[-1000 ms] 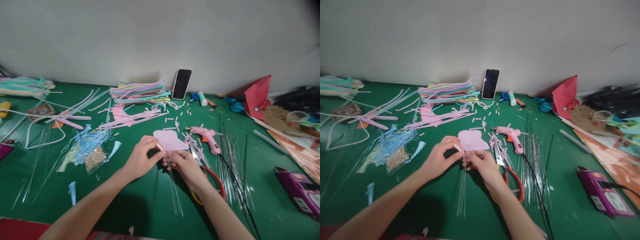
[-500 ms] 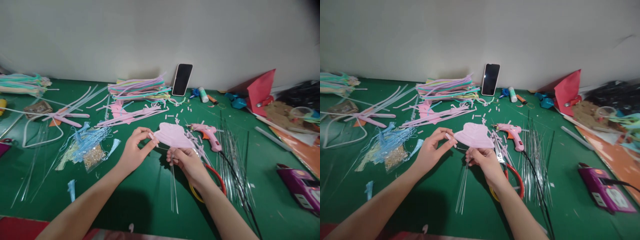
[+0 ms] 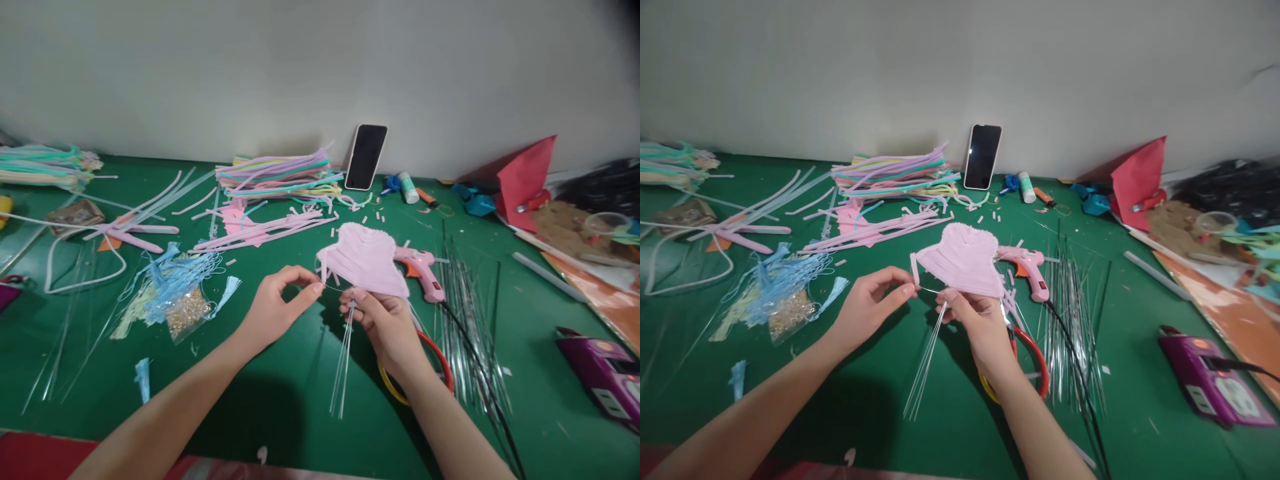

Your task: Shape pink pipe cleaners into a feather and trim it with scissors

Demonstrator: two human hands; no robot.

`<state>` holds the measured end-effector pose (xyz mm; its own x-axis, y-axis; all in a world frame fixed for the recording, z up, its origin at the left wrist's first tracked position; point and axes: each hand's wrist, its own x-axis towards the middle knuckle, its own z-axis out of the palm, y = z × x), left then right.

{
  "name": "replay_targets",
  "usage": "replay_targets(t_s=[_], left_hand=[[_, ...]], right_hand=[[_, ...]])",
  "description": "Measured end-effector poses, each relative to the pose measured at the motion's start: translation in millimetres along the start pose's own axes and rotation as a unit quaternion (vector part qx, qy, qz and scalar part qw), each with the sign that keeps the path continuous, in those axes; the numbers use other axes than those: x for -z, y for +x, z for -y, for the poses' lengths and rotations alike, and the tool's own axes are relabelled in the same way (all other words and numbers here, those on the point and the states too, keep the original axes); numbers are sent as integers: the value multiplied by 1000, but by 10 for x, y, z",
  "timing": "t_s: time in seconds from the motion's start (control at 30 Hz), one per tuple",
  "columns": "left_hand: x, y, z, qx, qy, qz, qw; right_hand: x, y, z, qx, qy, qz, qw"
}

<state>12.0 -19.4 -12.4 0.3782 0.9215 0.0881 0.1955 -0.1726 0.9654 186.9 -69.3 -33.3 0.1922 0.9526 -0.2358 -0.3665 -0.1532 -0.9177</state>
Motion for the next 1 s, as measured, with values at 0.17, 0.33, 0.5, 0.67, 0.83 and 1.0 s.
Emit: replay_targets(t_s=[0.17,0.33,0.5,0.67,0.83,1.0], left_hand=[[-37,5,-6,48,-81,-7,996],[-46,30,-14,104,-155,-24,982],[-52,47,-28,127,-145,-42,980],[-52,43,-24,143,-132,-58,979],[-56,30,-11,154,-119,-54,979],[-56,21,54,159,-108,-62,979]], right_hand=[[5,9,-46,-2,-7,17,1000],[-15,-10,-27,-3,-28,24,999],[-53,-18,2,-10,-39,18,999],[-55,-8,-8,-16,-44,19,999],[-60,-8,-6,-36,-32,19,999],[-57,25,-2,-77,-2,25,997]])
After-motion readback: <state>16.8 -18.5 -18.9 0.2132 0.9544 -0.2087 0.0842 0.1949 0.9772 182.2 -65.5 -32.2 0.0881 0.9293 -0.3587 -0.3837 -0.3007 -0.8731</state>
